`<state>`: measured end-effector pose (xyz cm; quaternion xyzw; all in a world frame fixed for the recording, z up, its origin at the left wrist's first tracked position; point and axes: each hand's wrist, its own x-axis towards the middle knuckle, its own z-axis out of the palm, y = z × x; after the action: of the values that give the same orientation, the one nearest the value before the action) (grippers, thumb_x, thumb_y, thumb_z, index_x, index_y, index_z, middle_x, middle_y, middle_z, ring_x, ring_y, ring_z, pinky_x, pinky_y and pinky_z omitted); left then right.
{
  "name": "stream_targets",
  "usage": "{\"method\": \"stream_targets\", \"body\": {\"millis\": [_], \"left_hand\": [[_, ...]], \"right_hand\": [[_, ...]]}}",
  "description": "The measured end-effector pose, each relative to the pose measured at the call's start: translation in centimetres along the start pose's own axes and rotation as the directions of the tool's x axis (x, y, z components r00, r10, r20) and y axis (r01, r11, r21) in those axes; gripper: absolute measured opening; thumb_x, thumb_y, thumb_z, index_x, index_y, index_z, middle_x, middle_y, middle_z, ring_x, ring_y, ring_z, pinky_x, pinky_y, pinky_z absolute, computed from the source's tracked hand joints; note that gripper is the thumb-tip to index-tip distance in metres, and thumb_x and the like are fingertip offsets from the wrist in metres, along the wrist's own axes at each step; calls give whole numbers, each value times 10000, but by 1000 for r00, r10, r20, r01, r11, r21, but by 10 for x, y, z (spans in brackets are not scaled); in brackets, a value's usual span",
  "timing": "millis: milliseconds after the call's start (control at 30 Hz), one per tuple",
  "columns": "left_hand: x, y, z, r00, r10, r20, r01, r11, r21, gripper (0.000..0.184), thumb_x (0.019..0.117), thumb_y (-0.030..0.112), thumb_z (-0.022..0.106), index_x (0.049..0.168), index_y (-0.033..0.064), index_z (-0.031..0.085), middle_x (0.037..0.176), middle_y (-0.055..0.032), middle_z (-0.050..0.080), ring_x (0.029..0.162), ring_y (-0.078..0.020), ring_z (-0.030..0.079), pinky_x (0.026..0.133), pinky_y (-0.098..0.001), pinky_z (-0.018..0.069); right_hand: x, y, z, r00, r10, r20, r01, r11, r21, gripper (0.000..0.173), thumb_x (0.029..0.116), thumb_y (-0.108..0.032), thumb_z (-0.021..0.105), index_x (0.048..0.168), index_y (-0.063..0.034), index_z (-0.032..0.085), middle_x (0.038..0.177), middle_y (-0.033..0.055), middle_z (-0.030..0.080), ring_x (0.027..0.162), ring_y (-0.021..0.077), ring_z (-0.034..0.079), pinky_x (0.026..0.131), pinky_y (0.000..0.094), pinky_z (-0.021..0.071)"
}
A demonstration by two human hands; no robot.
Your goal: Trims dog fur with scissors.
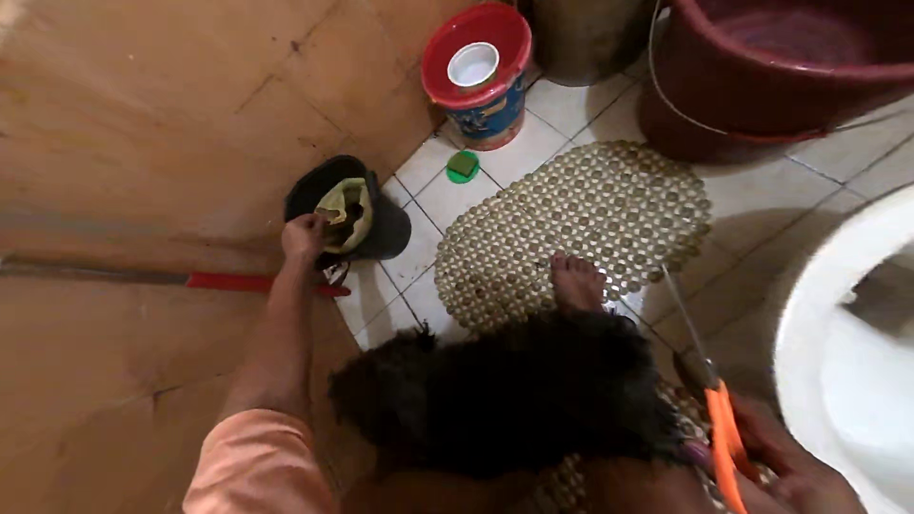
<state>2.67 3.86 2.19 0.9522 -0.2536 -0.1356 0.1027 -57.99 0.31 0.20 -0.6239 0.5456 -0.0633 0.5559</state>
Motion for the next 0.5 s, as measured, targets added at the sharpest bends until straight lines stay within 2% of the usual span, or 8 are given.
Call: {"method": "stream_targets", "body": {"millis": [100,167,233,267,333,367,433,500], "left_hand": [[6,12,11,997,-13,77,0,985,175,284,1061,113,540,1288,14,678,1342,-291,620,1290,-472,565,1089,-652,399],[11,20,20,997,-54,48,37,950,311,355,1044,257,587,1301,22,662,1344,-319,605,1282,-513,555,1037,-717,407],[13,31,26,999,-43,-16,45,964,263,623,973,473,673,1371,1,589,1326,-346,598,1260,-543,556,1013,-746,408],[9,42,27,999,3,-38,4,979,205,707,954,520,682,1412,0,543,1307,-361,596,1240,-562,557,1003,-754,407],[-11,72,32,967,245,-70,-239,967,90,556,1026,422,609,1353,-26,575,1192,-369,636,1111,-579,605,937,-764,426],[-25,89,35,918,390,-70,-387,921,53,456,1050,335,570,1310,-38,597,1179,-354,644,1089,-558,617,930,-750,437],[-56,126,44,772,635,11,-635,772,-38,361,1044,221,594,1268,-60,635,1281,-338,589,1195,-515,573,1010,-697,436],[-96,158,62,592,797,118,-779,603,-170,288,1024,197,627,1196,-24,695,1247,-248,633,1136,-365,634,946,-552,538]], "right_hand": [[-1,-1,5,998,50,-36,-51,999,-9,705,873,-215,810,1440,69,502,1110,210,706,947,265,700,896,458,567],[-4,17,11,993,-7,-114,1,999,-49,756,835,-357,798,1442,12,540,1016,124,737,845,208,707,785,445,599],[-4,27,15,980,-44,-195,27,995,-93,790,789,-482,756,1416,-30,588,918,40,741,753,138,690,692,393,599],[-5,28,16,978,-49,-205,30,995,-94,800,793,-524,744,1409,-36,594,896,23,733,733,123,677,677,379,591],[-10,30,14,979,-31,-201,15,997,-80,807,798,-546,735,1415,-46,590,896,11,727,733,110,664,685,363,584],[-12,31,14,980,-24,-200,9,997,-73,810,793,-545,731,1421,-54,586,901,9,729,733,106,664,684,362,585],[-16,33,12,978,-29,-205,16,998,-62,812,798,-548,725,1429,-56,582,890,5,724,712,89,651,664,345,579],[-21,34,9,980,-33,-196,23,998,-55,819,813,-559,726,1444,-59,571,885,-4,722,708,77,646,664,332,580]]}}
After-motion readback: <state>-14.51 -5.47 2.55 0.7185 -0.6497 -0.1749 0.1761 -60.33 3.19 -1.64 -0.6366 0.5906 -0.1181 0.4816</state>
